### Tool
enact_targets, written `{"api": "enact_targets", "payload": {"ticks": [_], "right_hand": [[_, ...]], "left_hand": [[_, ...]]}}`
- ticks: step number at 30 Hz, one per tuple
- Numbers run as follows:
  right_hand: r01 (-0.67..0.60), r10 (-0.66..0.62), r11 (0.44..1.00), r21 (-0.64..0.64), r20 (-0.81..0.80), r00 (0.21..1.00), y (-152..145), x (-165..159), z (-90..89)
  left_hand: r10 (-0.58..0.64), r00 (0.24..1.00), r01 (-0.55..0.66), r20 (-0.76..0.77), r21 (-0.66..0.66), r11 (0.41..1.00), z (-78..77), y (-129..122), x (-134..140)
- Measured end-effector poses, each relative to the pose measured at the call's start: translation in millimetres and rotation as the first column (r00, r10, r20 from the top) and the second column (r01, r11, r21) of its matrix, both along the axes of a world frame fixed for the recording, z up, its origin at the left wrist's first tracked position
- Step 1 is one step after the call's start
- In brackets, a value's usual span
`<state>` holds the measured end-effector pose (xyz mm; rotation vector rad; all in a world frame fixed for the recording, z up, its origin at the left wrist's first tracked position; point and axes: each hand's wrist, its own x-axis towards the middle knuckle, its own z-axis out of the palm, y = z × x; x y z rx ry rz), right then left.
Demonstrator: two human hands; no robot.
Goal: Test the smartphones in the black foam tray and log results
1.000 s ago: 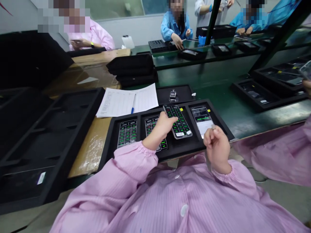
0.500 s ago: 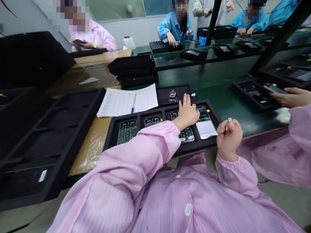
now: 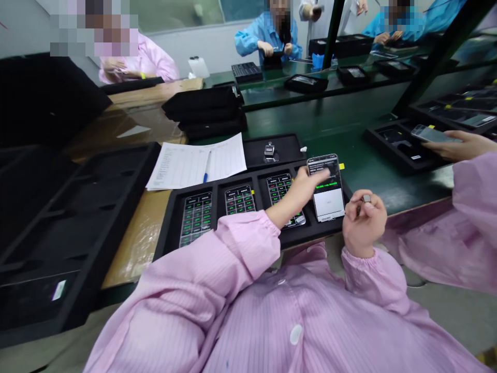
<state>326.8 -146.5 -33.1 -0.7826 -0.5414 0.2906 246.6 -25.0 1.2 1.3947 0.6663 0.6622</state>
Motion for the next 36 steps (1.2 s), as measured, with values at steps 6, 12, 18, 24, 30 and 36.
{"api": "enact_targets", "payload": {"ticks": [6, 12, 18, 24, 30, 36], "right_hand": [[-0.005, 0.003, 1.0, -0.03, -0.063, 0.998, -14.1, -6.8, 12.7], [-0.273, 0.215, 0.946, -0.176, -0.291, 0.932, -22.8, -18.5, 20.1], [-0.489, 0.417, 0.808, -0.328, -0.266, 0.869, -14.3, -37.7, 23.0], [-0.365, 0.361, 0.792, -0.49, -0.107, 0.927, -10.7, -40.3, 20.9], [-0.327, 0.373, 0.764, -0.557, -0.033, 0.927, -9.9, -31.7, 14.0], [-0.271, 0.255, 0.837, -0.475, -0.099, 0.962, -33.0, -18.7, 11.8]], "left_hand": [[-0.055, 0.995, 0.052, 0.084, 0.038, 0.998, -11.5, -12.6, -10.8], [-0.032, 0.985, 0.064, 0.171, -0.184, 0.981, 23.1, 0.1, -30.5], [0.019, 0.985, 0.041, 0.169, -0.343, 0.939, 42.2, -3.0, -39.3], [0.123, 0.978, -0.067, 0.168, -0.305, 0.95, 40.7, -9.3, -40.4], [0.116, 0.969, -0.073, 0.22, -0.196, 0.978, 39.9, -8.2, -37.2], [0.245, 0.969, -0.248, -0.044, -0.224, 0.942, 19.5, 9.8, -23.4]]}}
